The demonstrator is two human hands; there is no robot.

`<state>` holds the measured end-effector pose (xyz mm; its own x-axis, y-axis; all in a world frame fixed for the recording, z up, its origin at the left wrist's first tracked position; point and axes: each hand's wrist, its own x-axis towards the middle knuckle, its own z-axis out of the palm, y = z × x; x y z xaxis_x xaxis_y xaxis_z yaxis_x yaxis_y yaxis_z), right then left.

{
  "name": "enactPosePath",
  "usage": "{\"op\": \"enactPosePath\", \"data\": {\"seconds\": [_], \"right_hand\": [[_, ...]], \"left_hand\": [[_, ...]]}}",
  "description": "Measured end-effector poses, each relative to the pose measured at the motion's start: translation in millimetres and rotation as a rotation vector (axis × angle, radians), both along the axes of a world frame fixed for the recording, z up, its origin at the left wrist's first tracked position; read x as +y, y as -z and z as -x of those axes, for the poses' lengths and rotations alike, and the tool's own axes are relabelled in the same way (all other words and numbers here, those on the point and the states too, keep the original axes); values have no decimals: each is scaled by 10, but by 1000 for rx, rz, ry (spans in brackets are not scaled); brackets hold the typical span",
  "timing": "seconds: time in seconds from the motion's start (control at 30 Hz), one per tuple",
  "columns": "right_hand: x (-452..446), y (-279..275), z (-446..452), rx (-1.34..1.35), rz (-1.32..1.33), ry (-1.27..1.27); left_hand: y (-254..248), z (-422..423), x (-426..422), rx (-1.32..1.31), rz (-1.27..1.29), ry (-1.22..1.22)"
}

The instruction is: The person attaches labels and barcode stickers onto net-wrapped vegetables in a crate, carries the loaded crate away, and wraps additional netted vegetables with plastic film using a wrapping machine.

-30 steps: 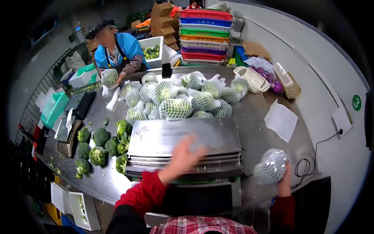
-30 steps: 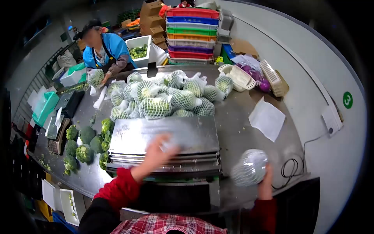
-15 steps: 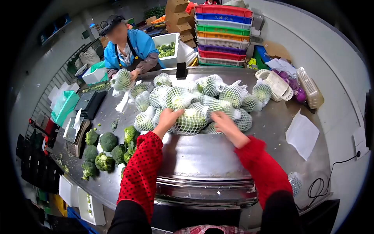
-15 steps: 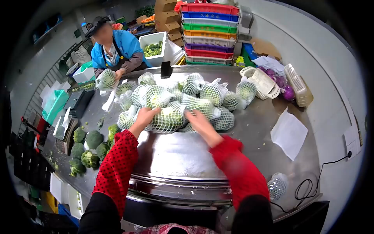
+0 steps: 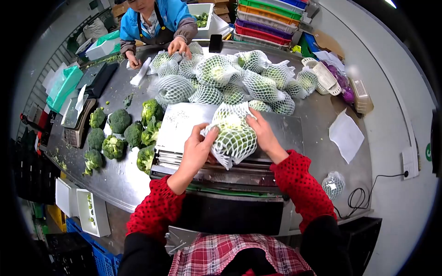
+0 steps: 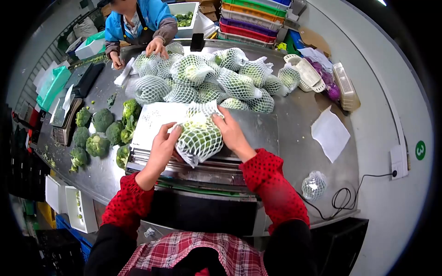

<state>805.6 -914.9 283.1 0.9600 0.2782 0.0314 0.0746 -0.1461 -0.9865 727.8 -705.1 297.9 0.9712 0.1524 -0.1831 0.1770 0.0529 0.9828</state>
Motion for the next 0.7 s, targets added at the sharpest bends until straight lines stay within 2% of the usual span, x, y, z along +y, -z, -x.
{"op": "enactPosePath", "data": {"seconds": [0.03, 0.07, 0.13, 0.17, 0.2, 0.23, 0.27, 0.33, 0.4, 0.43, 0.5, 0.53, 0.57, 0.6, 0.63, 0.67, 0.7], "right_hand": [[-18, -38, 50, -179, 158, 68], [-92, -66, 138, -180, 165, 77], [-414, -124, 304, -292, 288, 217], [-612, -346, 541, -182, 433, 194], [-806, -525, 861, -69, 572, 173], [-985, -424, 1124, -111, 831, 209], [-1092, -330, 1287, -149, 1093, 243], [-1063, -248, 1420, -7, 1238, 170], [-848, -276, 1420, -25, 1253, 161], [-785, -229, 1372, 12, 1169, 123], [-747, -97, 1323, 22, 925, 66], [-779, -85, 1345, 22, 925, 72], [-834, -66, 1398, 44, 763, 99], [-889, -54, 1458, 64, 599, 126], [-1003, -146, 1608, 280, 382, 81], [-1079, -338, 1835, 493, 162, 28], [-1048, -542, 2080, 543, 18, 57]], "left_hand": [[-89, 28, -1, 32, -46, 40], [-123, 111, 23, 29, -40, 49], [-152, 266, 194, -99, -193, 54], [-100, 378, 412, -164, -423, 59], [-5, 500, 670, -394, -897, -15], [83, 600, 911, -321, -1225, 3], [142, 686, 1067, -289, -1390, 16], [163, 716, 1133, -48, -1541, 165], [116, 634, 1017, 29, -1473, 256], [26, 606, 940, 132, -1314, 363], [212, 589, 875, 33, -1191, 322], [286, 596, 850, -24, -1140, 285], [278, 647, 817, -143, -1128, 206], [227, 702, 839, -140, -1043, 192], [105, 826, 921, -96, -792, 306], [-163, 1009, 950, 273, -391, 393], [-417, 1214, 1006, 252, -98, 499]]}}
